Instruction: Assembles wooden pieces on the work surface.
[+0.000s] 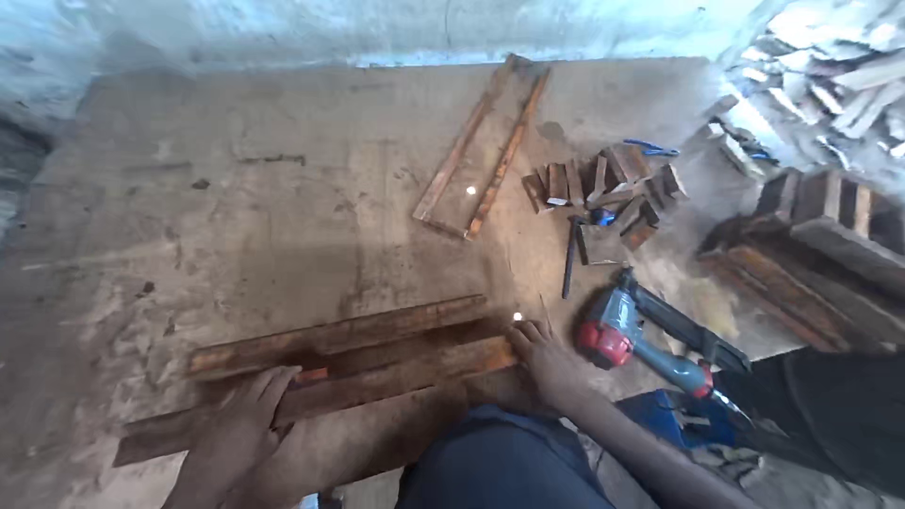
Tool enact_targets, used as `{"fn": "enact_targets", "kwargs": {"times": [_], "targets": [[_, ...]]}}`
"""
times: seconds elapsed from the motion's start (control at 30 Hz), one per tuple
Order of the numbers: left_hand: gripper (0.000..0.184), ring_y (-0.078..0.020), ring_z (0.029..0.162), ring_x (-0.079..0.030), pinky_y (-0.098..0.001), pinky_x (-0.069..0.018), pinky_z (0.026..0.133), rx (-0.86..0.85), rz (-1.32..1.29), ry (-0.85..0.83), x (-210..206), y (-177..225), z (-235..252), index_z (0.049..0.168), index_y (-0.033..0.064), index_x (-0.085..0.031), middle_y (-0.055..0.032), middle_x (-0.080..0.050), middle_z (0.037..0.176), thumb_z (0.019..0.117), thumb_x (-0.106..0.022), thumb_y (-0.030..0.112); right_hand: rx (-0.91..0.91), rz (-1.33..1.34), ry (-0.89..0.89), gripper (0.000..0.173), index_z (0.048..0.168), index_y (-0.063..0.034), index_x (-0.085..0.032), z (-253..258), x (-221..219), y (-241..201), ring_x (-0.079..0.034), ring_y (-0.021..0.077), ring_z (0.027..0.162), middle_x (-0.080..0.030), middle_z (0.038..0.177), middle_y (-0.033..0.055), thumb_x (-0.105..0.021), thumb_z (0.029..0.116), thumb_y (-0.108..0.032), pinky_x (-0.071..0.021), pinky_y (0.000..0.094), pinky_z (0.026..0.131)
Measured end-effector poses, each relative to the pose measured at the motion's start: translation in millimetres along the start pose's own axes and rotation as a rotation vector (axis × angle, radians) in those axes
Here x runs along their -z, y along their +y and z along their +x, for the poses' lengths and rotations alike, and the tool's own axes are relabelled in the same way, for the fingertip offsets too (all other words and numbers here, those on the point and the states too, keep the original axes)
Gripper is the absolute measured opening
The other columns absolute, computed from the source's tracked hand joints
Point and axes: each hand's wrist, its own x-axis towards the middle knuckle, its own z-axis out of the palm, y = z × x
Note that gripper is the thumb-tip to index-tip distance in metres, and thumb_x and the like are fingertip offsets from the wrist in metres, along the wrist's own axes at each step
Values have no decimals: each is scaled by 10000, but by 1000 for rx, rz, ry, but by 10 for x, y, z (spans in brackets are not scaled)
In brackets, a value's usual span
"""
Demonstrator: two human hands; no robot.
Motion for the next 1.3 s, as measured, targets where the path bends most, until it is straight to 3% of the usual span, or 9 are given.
{"fn": "enact_targets", "kwargs": {"times": [0.2, 0.33, 0.43, 0.63, 0.77, 0.87, 0.93, 1.03, 1.3], "targets": [[723, -410, 1212, -621, -608, -506, 1001, 19, -55, -46, 65, 132, 74, 1379, 157, -612, -157, -633, 1351, 712, -886, 214, -15, -5, -18, 575, 1454, -179, -544, 176, 150, 137, -485, 316, 1382, -534, 1472, 86, -704, 904, -136, -482, 502, 1091], [702, -397, 1242, -609, -616, -500, 1005, 89, -114, -91, 77, 493, 140, 1394, 156, -605, -155, -624, 1371, 746, -841, 285, 26, -69, 11, 527, 1398, -160, -595, 439, 478, 434, -506, 296, 1366, -571, 1437, 73, -743, 893, -149, -494, 495, 1073], [688, -405, 1203, -638, -620, -505, 990, 141, -178, -30, 37, 899, 232, 1372, 119, -628, -176, -651, 1334, 751, -841, 325, 88, -120, 19, 561, 1382, -157, -620, 733, 736, 777, -514, 331, 1346, -593, 1407, 88, -790, 847, -145, -496, 525, 1056], [643, -373, 1191, -649, -599, -534, 961, 261, -171, -27, 38, 1462, 378, 1355, 134, -634, -161, -650, 1326, 792, -799, 399, 219, -256, -43, 602, 1403, -168, -598, 1351, 1269, 1119, -541, 376, 1296, -582, 1423, 99, -824, 845, -163, -503, 562, 1030], [686, -397, 1176, -646, -608, -531, 960, 309, -148, -35, -91, 1337, 243, 1297, 76, -646, -192, -657, 1279, 768, -821, 476, 292, -313, 10, 587, 1367, -168, -624, 1599, 1495, 1209, -606, 356, 1235, -627, 1366, 109, -823, 818, -106, -503, 581, 1029], [693, -399, 1178, -646, -616, -542, 940, 357, -132, -10, -113, 1115, 136, 1314, 108, -642, -175, -661, 1277, 742, -848, 441, 327, -315, 54, 572, 1342, -159, -640, 1736, 1533, 1431, -621, 342, 1219, -654, 1321, 104, -832, 806, -98, -502, 573, 1040], [686, -393, 1193, -641, -594, -525, 988, 362, -147, -10, -119, 1002, 111, 1328, 122, -641, -174, -661, 1290, 754, -844, 438, 303, -284, 54, 561, 1353, -133, -645, 1731, 1576, 1485, -610, 375, 1238, -651, 1330, 139, -809, 820, -61, -490, 603, 1040], [684, -360, 1218, -633, -581, -513, 1019, 377, -157, -41, -80, 935, 82, 1343, 147, -645, -147, -665, 1301, 764, -847, 448, 211, -291, 39, 534, 1368, -179, -641, 1733, 1563, 1460, -579, 383, 1289, -618, 1398, 127, -774, 861, -74, -479, 644, 1032], [699, -345, 1227, -629, -576, -518, 1019, 383, -181, -34, -129, 728, -11, 1340, 175, -646, -120, -660, 1313, 731, -877, 430, 225, -291, 92, 543, 1340, -204, -658, 1768, 1450, 1476, -626, 372, 1206, -653, 1327, 113, -792, 833, -61, -515, 643, 985]]}}
